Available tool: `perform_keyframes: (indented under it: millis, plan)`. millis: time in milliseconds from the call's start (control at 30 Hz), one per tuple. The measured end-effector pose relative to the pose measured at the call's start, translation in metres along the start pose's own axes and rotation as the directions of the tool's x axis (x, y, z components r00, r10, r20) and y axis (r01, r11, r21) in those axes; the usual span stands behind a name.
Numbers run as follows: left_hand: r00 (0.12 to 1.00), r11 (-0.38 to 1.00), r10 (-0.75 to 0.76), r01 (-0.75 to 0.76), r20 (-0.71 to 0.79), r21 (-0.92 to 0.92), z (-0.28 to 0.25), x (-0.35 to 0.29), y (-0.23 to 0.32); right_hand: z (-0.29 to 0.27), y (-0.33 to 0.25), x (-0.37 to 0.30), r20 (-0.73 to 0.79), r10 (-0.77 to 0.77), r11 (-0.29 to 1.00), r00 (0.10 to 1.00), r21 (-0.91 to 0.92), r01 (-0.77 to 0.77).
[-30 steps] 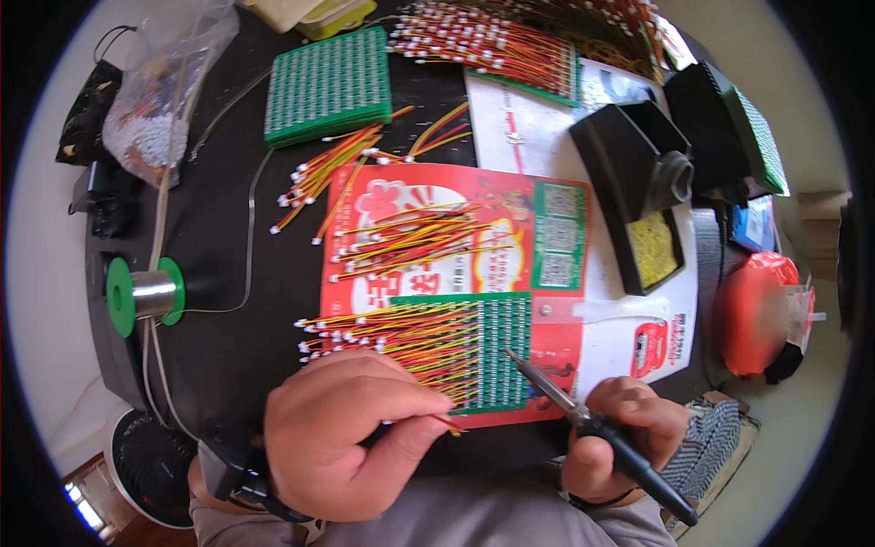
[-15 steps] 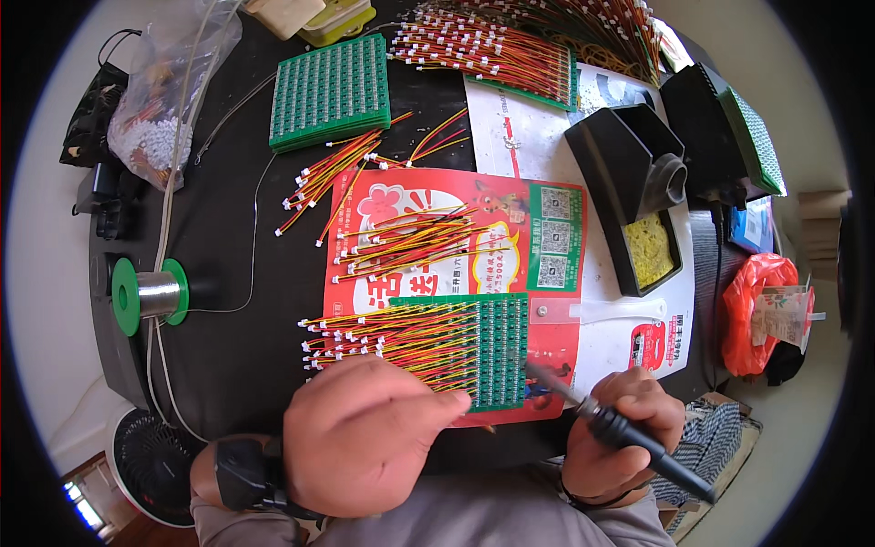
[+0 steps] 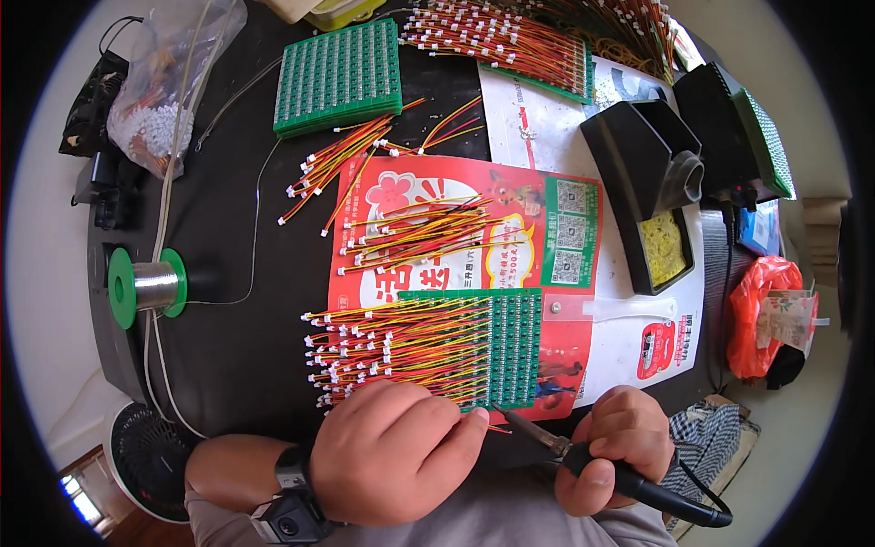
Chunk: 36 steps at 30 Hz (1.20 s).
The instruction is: Soldering wires onto a printed circuit board.
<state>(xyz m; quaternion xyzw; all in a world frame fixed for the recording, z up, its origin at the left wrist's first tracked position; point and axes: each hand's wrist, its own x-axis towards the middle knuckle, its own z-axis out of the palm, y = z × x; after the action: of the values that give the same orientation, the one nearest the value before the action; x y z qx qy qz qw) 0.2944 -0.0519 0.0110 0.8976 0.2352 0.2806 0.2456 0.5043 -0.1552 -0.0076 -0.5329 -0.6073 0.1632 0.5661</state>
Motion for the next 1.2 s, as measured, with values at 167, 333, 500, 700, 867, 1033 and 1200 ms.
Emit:
perform_keyframes:
  millis: [167,333,500,700,867,1033,1200]
  plan:
    - [0.997,0.999,0.024,-0.027,-0.069,-0.041,0.008,-0.002,0.000,0.006,0.002,-0.002,-0.090,-0.022,1.000,0.996,0.004,0.023]
    - [0.996,0.999,0.013,-0.017,-0.089,-0.046,0.009,-0.004,0.000,0.008,0.002,-0.004,-0.147,-0.009,1.000,0.989,0.015,0.011]
    - [1.000,0.998,0.019,-0.021,-0.024,-0.063,0.001,-0.003,-0.002,0.005,0.003,-0.003,-0.115,-0.014,1.000,0.993,0.008,0.015]
    - [0.998,0.999,0.010,-0.013,-0.067,-0.049,0.010,-0.005,-0.001,0.006,0.002,-0.004,-0.117,-0.010,1.000,0.993,-0.001,0.009]
    - [0.997,0.999,0.032,-0.032,-0.067,-0.004,0.009,-0.005,-0.004,0.008,0.002,-0.001,-0.062,-0.027,0.998,0.998,-0.062,0.023]
    - [0.999,1.000,-0.001,0.000,-0.045,-0.020,0.009,-0.006,-0.005,0.010,0.001,0.001,-0.054,-0.040,0.998,0.998,-0.051,0.037]
    - [0.999,1.000,-0.007,0.007,-0.037,0.005,0.011,-0.007,-0.005,0.012,0.003,0.002,-0.056,-0.051,0.998,0.997,-0.042,0.048]
